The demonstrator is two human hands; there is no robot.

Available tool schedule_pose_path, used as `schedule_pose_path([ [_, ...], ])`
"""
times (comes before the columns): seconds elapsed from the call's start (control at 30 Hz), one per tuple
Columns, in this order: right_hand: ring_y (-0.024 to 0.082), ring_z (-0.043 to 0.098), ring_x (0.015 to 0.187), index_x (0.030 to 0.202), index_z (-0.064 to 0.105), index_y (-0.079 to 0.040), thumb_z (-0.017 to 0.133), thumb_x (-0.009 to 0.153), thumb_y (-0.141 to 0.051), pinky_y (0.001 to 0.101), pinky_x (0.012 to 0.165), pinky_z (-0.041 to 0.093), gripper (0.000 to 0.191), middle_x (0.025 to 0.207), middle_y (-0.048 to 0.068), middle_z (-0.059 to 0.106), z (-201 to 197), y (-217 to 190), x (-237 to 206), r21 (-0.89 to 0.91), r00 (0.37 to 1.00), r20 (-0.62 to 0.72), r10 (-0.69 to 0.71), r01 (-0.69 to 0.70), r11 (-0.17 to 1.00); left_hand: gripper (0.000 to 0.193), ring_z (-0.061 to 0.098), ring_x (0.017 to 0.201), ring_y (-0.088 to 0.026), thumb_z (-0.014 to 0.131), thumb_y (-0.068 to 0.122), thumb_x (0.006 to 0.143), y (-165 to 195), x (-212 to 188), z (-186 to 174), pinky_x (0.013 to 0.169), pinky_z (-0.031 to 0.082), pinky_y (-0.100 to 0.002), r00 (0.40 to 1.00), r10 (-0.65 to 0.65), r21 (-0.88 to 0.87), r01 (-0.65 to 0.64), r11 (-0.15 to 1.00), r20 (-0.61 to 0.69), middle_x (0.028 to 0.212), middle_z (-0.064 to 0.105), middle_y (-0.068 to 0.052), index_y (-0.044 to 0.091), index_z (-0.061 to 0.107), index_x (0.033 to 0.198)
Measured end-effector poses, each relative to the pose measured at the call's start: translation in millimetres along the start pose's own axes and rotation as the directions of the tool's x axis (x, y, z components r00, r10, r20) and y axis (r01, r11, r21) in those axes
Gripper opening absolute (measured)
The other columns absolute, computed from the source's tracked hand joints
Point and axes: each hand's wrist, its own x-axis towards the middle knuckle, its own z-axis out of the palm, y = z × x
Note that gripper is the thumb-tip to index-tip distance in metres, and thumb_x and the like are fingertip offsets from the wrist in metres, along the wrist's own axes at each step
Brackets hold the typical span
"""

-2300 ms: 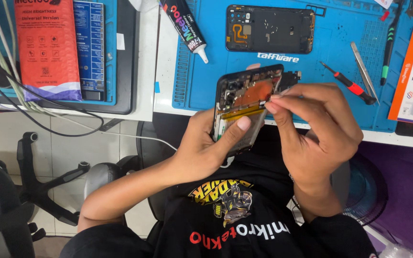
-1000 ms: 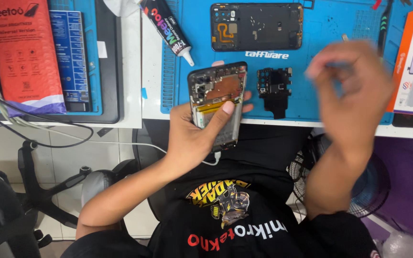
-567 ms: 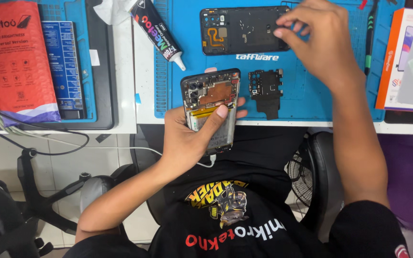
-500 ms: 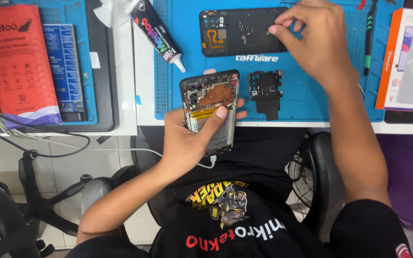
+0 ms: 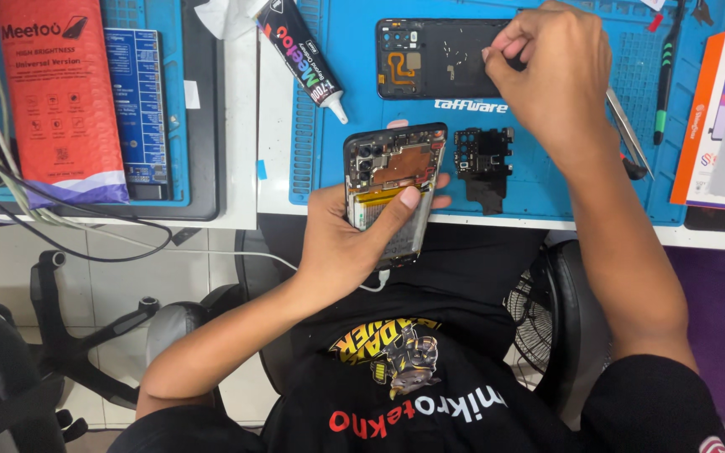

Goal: The person repairs a smartphone at a repair bench. They test a replacement screen on the powered phone, disconnect and handle the battery, work on the phone's internal components by hand, and repeatedly press and fit the frame and screen assembly together while checking the display.

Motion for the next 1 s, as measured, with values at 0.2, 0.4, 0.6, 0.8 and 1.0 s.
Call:
schedule_pose_path([
  [0.2,0.015,0.067,0.082,0.091,0.076,0.003,0.083,0.092,0.001,0.0282,0.075,0.053,0.008,0.090,0.009,0.072,-25,-17,17,0.181,0.995,0.037,-0.088,0.080,0.980,0.034,0.075,0.111,-0.029,0.060,0.011,0.108,8,2,-1,0.095,0.064,-0.039,0.991,-0.120,-0.136,0.127,0.983,0.059,0.124,0.073,-0.022,-0.009,0.061,0.136],
  [0.4,0.010,0.065,0.096,0.103,0.069,0.001,0.076,0.095,-0.002,0.0229,0.087,0.054,0.011,0.108,0.008,0.068,-70,-45,18,0.809,0.946,0.317,-0.072,-0.230,0.541,0.036,0.077,0.103,-0.032,0.061,0.016,0.106,15,4,-7,0.087,0.064,-0.041,0.931,-0.297,-0.144,0.330,0.933,0.213,0.115,0.074,-0.021,-0.008,0.062,0.133],
  [0.6,0.017,0.065,0.103,0.101,0.071,0.003,0.079,0.096,-0.001,0.0254,0.091,0.056,0.010,0.113,0.016,0.066,-83,-64,-6,0.932,0.914,0.339,-0.223,-0.295,0.210,0.040,0.073,0.114,-0.035,0.053,0.016,0.112,17,1,-5,0.097,0.066,-0.051,0.896,-0.287,-0.324,0.398,0.859,0.340,0.126,0.069,-0.022,-0.009,0.051,0.143],
  [0.8,0.018,0.059,0.107,0.102,0.072,0.002,0.080,0.099,-0.011,0.0291,0.097,0.057,0.016,0.123,0.018,0.059,-67,-70,-31,0.941,0.915,0.316,-0.251,-0.336,-0.040,0.066,0.065,0.130,-0.032,0.061,0.002,0.107,27,-4,-10,0.111,0.056,-0.053,0.896,-0.151,-0.279,0.285,0.917,0.419,0.149,0.055,-0.017,-0.001,0.025,0.162],
  [1.0,0.020,0.061,0.112,0.105,0.072,-0.001,0.080,0.096,-0.013,0.0288,0.097,0.056,0.017,0.127,0.018,0.057,-62,-75,-42,0.960,0.939,0.265,-0.221,-0.279,-0.035,0.075,0.070,0.125,-0.034,0.062,-0.004,0.100,32,-5,-16,0.114,0.053,-0.048,0.855,-0.160,-0.200,0.291,0.936,0.494,0.144,0.059,-0.020,0.000,0.021,0.163],
])
